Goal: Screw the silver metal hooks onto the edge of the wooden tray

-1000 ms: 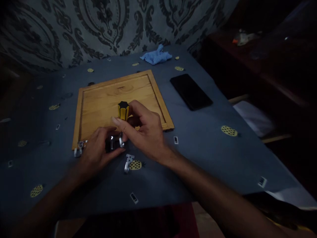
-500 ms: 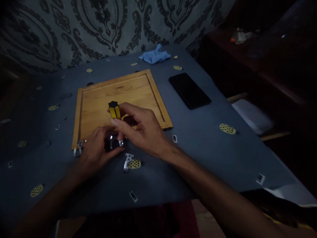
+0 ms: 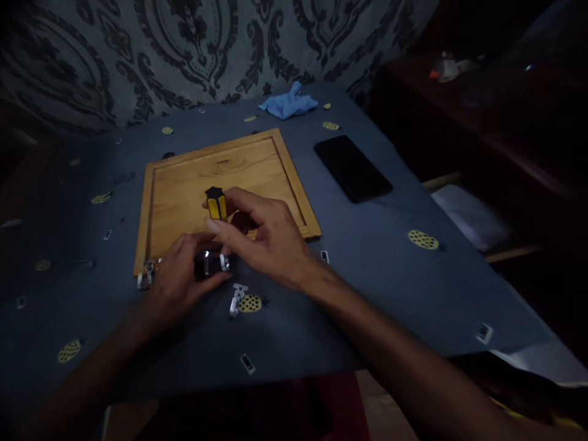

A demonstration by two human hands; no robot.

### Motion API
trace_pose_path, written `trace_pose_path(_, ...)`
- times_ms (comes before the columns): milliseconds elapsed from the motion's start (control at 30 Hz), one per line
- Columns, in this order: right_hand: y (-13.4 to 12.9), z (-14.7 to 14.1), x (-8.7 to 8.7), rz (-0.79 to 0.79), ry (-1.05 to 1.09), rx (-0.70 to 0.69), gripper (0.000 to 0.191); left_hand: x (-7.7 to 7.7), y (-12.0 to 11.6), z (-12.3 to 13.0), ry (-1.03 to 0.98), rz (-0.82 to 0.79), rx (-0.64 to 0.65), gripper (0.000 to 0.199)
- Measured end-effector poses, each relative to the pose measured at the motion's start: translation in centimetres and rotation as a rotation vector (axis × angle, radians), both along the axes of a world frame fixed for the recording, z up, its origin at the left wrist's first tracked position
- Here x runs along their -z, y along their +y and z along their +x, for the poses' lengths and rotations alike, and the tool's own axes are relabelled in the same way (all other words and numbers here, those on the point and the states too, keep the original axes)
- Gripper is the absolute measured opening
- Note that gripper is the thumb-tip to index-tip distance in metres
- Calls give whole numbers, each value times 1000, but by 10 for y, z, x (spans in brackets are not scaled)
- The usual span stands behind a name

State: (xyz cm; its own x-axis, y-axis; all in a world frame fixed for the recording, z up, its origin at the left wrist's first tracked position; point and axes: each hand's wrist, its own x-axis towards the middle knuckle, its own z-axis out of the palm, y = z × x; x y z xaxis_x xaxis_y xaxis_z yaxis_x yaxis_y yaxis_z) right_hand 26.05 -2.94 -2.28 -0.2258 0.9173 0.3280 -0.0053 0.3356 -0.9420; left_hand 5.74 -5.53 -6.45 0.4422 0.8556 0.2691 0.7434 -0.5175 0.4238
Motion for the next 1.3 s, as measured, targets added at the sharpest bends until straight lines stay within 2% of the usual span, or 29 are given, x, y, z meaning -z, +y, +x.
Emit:
trace_pose_path(133, -1, -2, 2, -5, -3, 20, 20, 1, 0, 0, -3, 20, 11, 56)
trace_pose_path(367, -4, -4, -4, 97, 104, 238, 23, -1, -1, 0, 25, -13, -16, 59)
trace_pose_path(467, -3, -1, -7, 121, 119, 270, 25, -2, -2, 0, 24, -15, -20, 58)
trace_pose_path(700, -6, -4, -1, 44, 0, 187, 24, -3, -2, 0, 17, -20, -19, 55)
trace_pose_path(1000, -4, -6, 5, 43, 30, 140, 27, -2, -1, 0, 16, -5, -10, 56)
trace_pose_path(1300, -3, -5, 6, 27, -40, 101, 24, -1, -1, -1, 28, 9, -15, 50)
